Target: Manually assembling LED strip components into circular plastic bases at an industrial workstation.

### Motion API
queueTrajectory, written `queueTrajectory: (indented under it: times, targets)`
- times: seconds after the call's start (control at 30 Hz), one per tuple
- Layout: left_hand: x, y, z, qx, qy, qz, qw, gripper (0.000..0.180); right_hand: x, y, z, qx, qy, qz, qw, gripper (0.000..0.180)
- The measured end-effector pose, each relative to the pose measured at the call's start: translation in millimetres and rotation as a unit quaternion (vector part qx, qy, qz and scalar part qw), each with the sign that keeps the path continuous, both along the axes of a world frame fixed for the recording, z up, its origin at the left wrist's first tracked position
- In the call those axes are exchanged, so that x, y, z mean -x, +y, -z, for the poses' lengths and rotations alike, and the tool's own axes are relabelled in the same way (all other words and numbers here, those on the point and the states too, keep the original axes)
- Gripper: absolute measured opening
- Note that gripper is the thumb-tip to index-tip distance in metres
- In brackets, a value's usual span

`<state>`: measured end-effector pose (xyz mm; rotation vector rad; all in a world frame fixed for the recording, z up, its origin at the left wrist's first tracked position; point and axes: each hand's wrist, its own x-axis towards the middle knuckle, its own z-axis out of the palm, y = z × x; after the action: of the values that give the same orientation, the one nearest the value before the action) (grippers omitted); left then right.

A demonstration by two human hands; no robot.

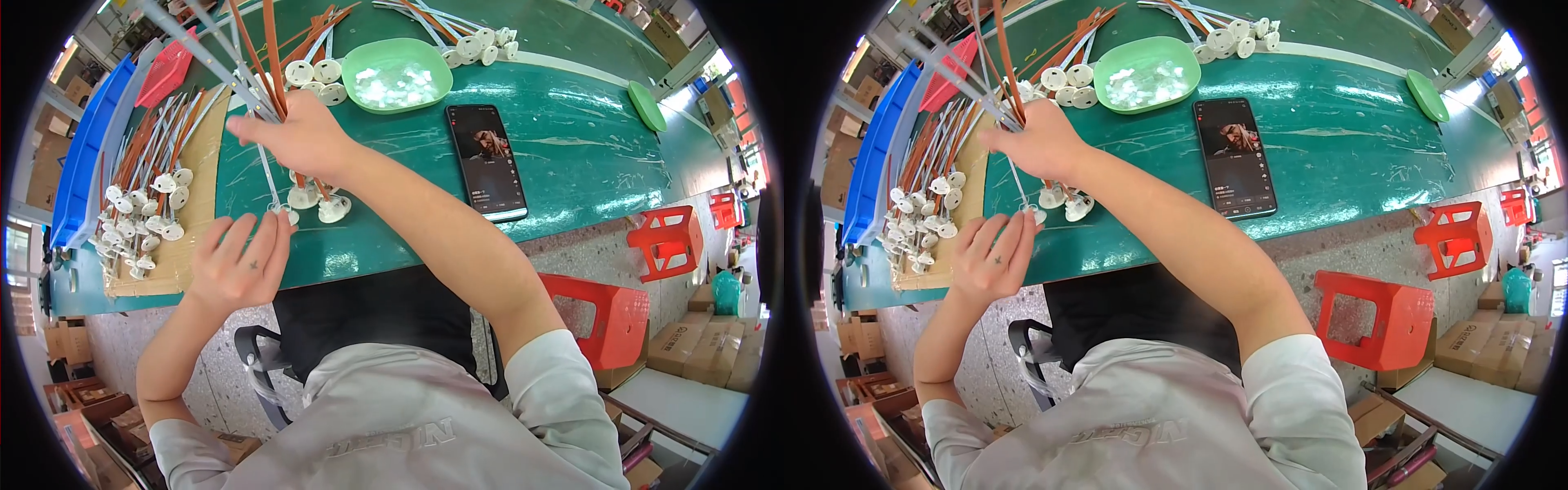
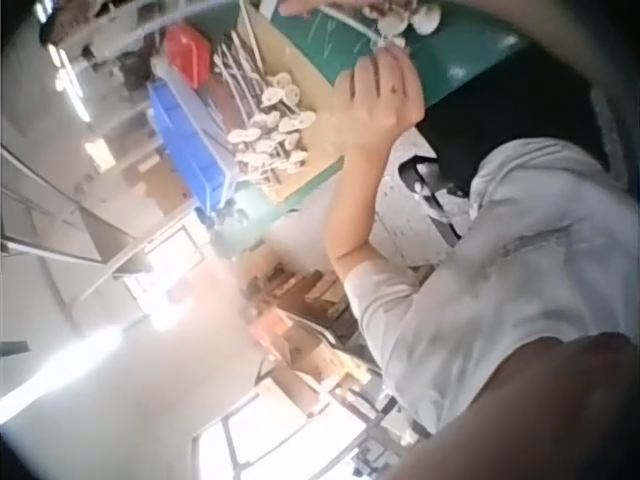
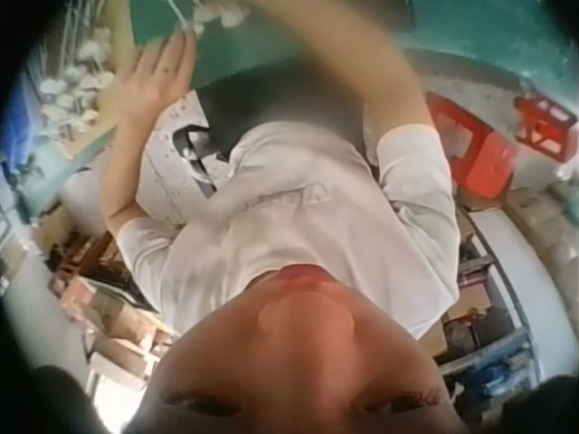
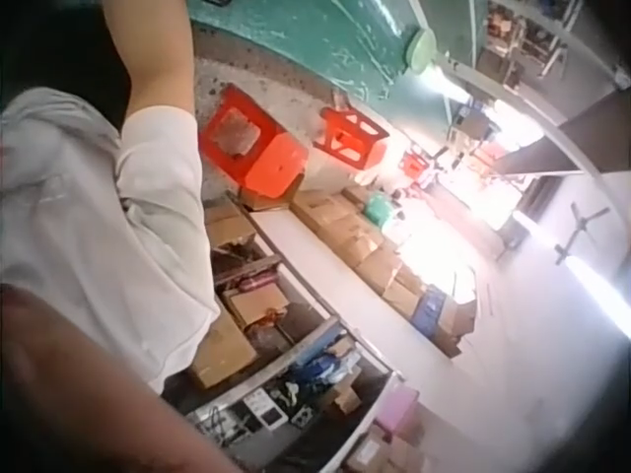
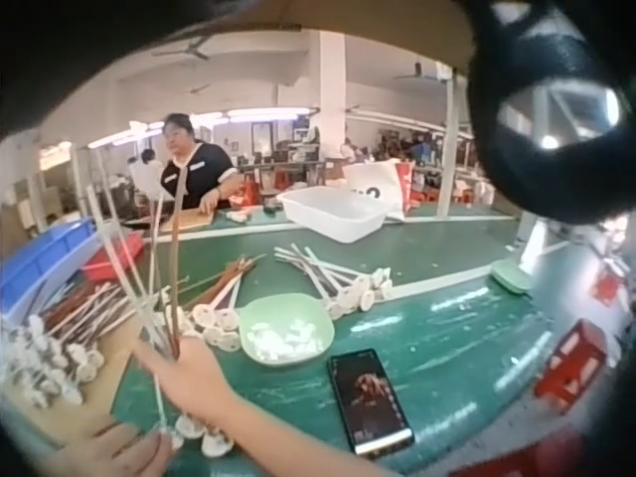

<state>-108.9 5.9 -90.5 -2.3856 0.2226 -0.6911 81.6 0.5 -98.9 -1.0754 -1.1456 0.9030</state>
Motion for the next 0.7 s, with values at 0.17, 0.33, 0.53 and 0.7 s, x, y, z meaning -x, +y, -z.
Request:
queueTrajectory:
  times: [0.17, 0.33, 0.53, 0.7]
  targets:
    - [5.2, 13.6, -21.3, 0.115, 0.004, 0.003, 0.993, 0.032, -3.9, -1.5, -4.2, 0.003, -0.036, 0.018, 0.999, 0.034]
    - [26.5, 82.7, -52.2, 0.083, -0.107, -0.233, 0.963, 0.026, -5.4, 1.5, 2.0, -0.112, -0.068, 0.065, 0.989, 0.028]
    - [67.5, 158.6, -78.1, 0.2, -0.094, -0.425, 0.878, 0.039, 1.8, -1.6, -2.5, -0.137, 0.027, 0.016, 0.99, 0.013]
    - [73.5, 169.2, -80.8, 0.199, -0.086, -0.437, 0.873, 0.039, -0.6, -4.6, -8.2, -0.116, 0.039, 0.015, 0.992, 0.011]
